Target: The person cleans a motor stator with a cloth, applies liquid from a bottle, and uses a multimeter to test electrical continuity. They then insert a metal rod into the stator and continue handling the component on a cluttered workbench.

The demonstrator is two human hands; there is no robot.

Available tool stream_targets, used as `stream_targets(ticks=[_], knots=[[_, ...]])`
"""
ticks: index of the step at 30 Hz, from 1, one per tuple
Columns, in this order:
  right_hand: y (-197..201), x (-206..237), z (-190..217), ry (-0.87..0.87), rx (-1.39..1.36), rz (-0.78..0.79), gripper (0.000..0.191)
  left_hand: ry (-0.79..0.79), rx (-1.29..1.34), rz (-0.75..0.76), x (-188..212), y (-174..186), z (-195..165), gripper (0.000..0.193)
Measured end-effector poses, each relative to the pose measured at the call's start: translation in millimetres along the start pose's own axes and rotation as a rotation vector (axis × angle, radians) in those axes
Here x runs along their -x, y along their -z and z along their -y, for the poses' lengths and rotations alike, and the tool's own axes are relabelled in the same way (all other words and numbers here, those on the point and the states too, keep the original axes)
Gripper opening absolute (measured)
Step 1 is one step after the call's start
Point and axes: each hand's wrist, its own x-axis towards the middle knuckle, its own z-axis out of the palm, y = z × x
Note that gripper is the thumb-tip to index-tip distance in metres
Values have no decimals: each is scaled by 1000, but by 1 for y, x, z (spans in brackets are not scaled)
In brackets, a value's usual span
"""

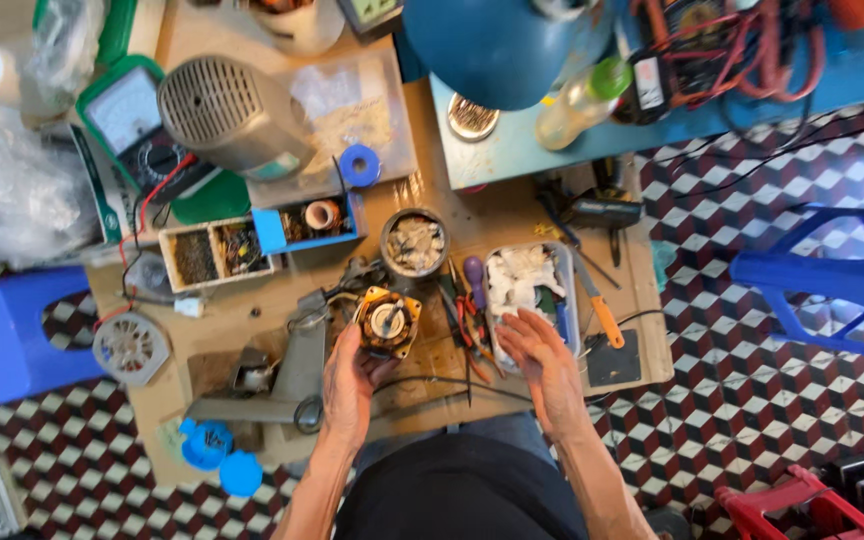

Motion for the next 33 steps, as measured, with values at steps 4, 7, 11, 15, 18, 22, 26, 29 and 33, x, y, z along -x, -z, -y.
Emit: stream_targets(ticks=[4, 7, 11, 15, 18, 22, 26, 29, 33], knots=[[15, 3, 21, 30, 293, -144, 55, 23, 10, -24, -8, -11, -5, 55], [25, 0, 40, 68, 499, -206, 53, 75, 16, -77, -13, -14, -3, 55], [41, -2, 46, 272, 342, -233, 52, 28, 112, -14, -19, -5, 11, 58], [59, 6, 49, 314, 73, -348, 47, 54, 110, -19, -19, 7, 11, 60], [64, 13, 46, 338, 133, -351, 46, -26, 97, 4, -13, 12, 5, 60], [50, 20, 23, 298, 437, -345, 44, -35, 86, 18, -6, 25, -3, 61], [17, 31, -24, 193, 1025, -241, 35, -56, 110, 14, -2, 39, -6, 60], [0, 33, -43, 216, 963, -286, 34, -69, 123, 12, 3, 44, -8, 58], [12, 17, -27, 324, 1003, -411, 33, -62, 91, -18, 10, 47, -8, 58]])
